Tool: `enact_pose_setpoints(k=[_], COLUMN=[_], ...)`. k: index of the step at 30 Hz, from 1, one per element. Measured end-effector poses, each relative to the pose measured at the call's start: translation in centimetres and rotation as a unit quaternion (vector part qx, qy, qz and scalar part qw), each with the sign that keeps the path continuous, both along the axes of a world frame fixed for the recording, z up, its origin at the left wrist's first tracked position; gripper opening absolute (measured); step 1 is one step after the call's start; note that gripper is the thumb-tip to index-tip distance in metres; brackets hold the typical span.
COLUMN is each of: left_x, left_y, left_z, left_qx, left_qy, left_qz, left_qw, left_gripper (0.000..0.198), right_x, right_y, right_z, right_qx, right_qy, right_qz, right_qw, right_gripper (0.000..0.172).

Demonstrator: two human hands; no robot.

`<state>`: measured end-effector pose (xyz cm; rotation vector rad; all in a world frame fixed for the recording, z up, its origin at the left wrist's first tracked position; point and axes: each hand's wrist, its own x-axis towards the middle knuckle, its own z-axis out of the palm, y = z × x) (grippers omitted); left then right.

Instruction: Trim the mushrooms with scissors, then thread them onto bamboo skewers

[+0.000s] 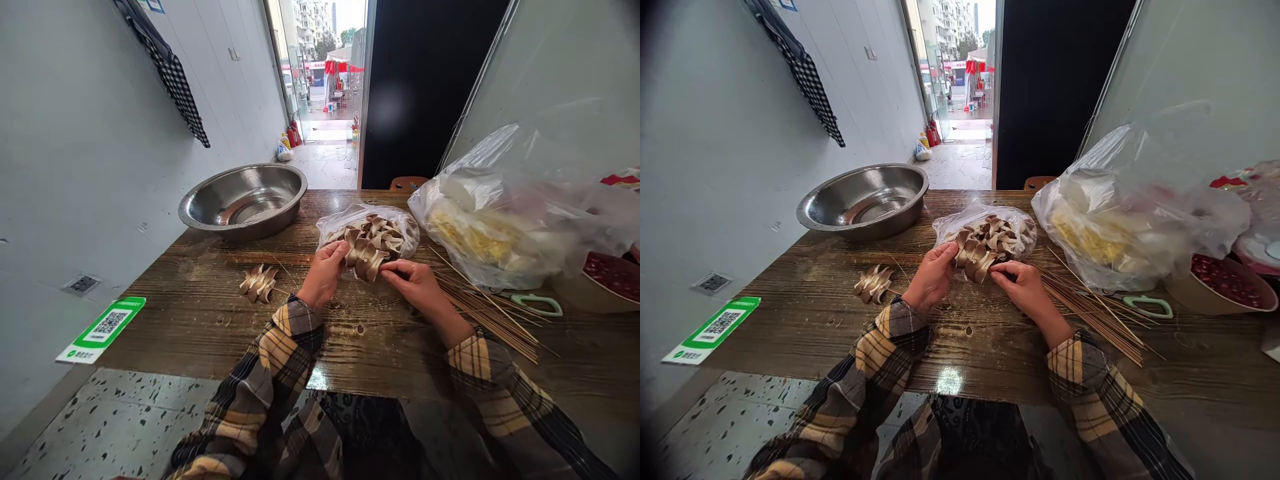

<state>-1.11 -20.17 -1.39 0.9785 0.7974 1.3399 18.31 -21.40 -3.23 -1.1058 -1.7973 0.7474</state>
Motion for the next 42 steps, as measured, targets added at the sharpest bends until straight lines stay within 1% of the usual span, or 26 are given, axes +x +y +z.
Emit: enact_pose_setpoints(k=[3, 5, 9, 14, 19, 25, 33, 36, 38, 42], left_x=[0.1, 0.2, 0.2, 0.0, 0.1, 0.2, 0.3, 0.5, 0.6, 0.7], left_y=[-0.2, -0.3, -0.3, -0.1, -0.2, -0.3, -0.4, -0.6, -0.6, -0.4], left_z=[0.3, 0.3, 0.0, -0.4, -0.2, -0.3, -0.5, -0.8, -1.2, -1.8], left_qx=[-0.001, -0.001, -0.016, -0.007, -0.024, -0.035, -0.039, -0.032, -0.031, -0.017], left_qy=[0.005, 0.012, 0.020, 0.023, 0.028, 0.031, 0.021, 0.022, 0.017, 0.022], left_qz=[-0.015, -0.020, -0.026, -0.027, -0.038, -0.050, -0.043, -0.034, -0.042, -0.036], left_qw=[1.000, 1.000, 0.999, 0.999, 0.999, 0.998, 0.998, 0.999, 0.998, 0.999], left_gripper=[0.033, 0.032, 0.033, 0.031, 0.032, 0.033, 0.036, 0.039, 0.042, 0.047], right_x=[-0.1, -0.2, -0.3, -0.2, -0.1, -0.1, -0.3, -0.4, -0.4, -0.2], right_y=[0.0, -0.1, -0.2, -0.1, -0.1, -0.2, -0.5, -0.9, -1.0, -0.8], right_z=[0.0, 0.0, 0.0, -0.2, -0.3, -0.4, -0.4, -0.5, -0.7, -1.3], right_qx=[0.017, 0.025, 0.030, 0.025, 0.068, 0.088, 0.101, 0.112, 0.117, 0.113], right_qy=[-0.008, -0.010, -0.014, -0.011, -0.037, -0.052, -0.065, -0.067, -0.071, -0.083], right_qz=[-0.013, -0.010, 0.007, 0.001, 0.008, 0.024, 0.001, -0.009, -0.018, -0.015], right_qw=[1.000, 1.000, 0.999, 1.000, 0.997, 0.994, 0.993, 0.991, 0.990, 0.990], right_gripper=[0.018, 0.019, 0.019, 0.020, 0.020, 0.023, 0.024, 0.023, 0.022, 0.022])
